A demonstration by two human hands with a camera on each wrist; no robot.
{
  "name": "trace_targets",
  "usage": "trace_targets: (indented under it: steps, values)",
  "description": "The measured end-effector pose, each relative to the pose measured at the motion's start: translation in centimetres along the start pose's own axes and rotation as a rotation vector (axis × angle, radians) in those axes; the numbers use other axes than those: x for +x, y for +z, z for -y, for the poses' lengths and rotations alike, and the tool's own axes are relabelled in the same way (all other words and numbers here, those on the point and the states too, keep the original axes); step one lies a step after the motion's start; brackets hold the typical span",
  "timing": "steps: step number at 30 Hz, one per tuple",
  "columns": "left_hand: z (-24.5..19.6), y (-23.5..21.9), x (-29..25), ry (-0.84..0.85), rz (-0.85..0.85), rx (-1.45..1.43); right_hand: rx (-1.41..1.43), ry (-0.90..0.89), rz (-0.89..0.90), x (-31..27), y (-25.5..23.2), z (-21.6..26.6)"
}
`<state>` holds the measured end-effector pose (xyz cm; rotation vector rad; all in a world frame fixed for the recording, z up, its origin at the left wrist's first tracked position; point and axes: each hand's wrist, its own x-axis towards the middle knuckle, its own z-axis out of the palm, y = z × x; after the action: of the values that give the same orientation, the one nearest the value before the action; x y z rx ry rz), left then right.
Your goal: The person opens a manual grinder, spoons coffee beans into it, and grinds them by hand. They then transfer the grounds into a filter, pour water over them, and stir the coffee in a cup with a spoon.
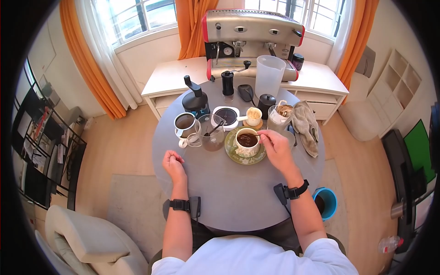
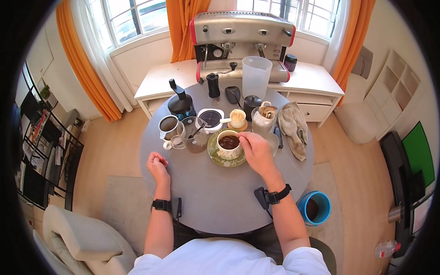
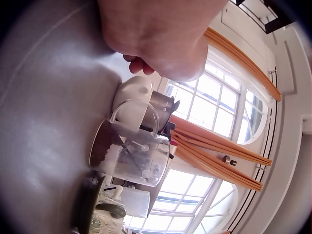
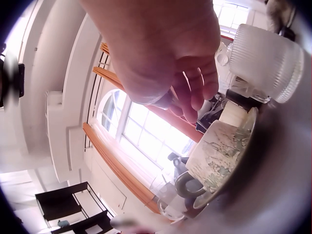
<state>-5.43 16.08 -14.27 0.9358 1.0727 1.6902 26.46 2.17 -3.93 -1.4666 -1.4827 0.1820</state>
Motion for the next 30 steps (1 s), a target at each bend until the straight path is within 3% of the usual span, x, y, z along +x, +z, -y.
trace_targets:
  steps: [4,10,16,19,25,30]
  values:
    - [0.0,0.0,-0.1,0.005,0.004,0.004,-0.124,0.021,0.055,-0.4,-1.5,1.3]
    - [-0.2,-0.2,-0.2,-0.003,0.029,0.019,-0.070,-0.016,0.150,-0.8,-1.0,2.1]
    - [0.8,-0.5,0.0,0.145,0.037,0.215,-0.188,-0.098,0.078,0.5,0.0,1.4]
    - [1.0,-0.6,0.1,0.096,0.052,0.144,-0.264,-0.079,0.076,0.5,-0.9,1.3]
    - [0.4,-0.1,0.0,0.064,0.004,0.135,-0.235,-0.055,0.182,0.0,-2.5,2.4]
    - [0.1,-0.2,0.0,0.055,0.026,0.127,-0.086,-0.069,0.160,-0.2,-0.7,1.8]
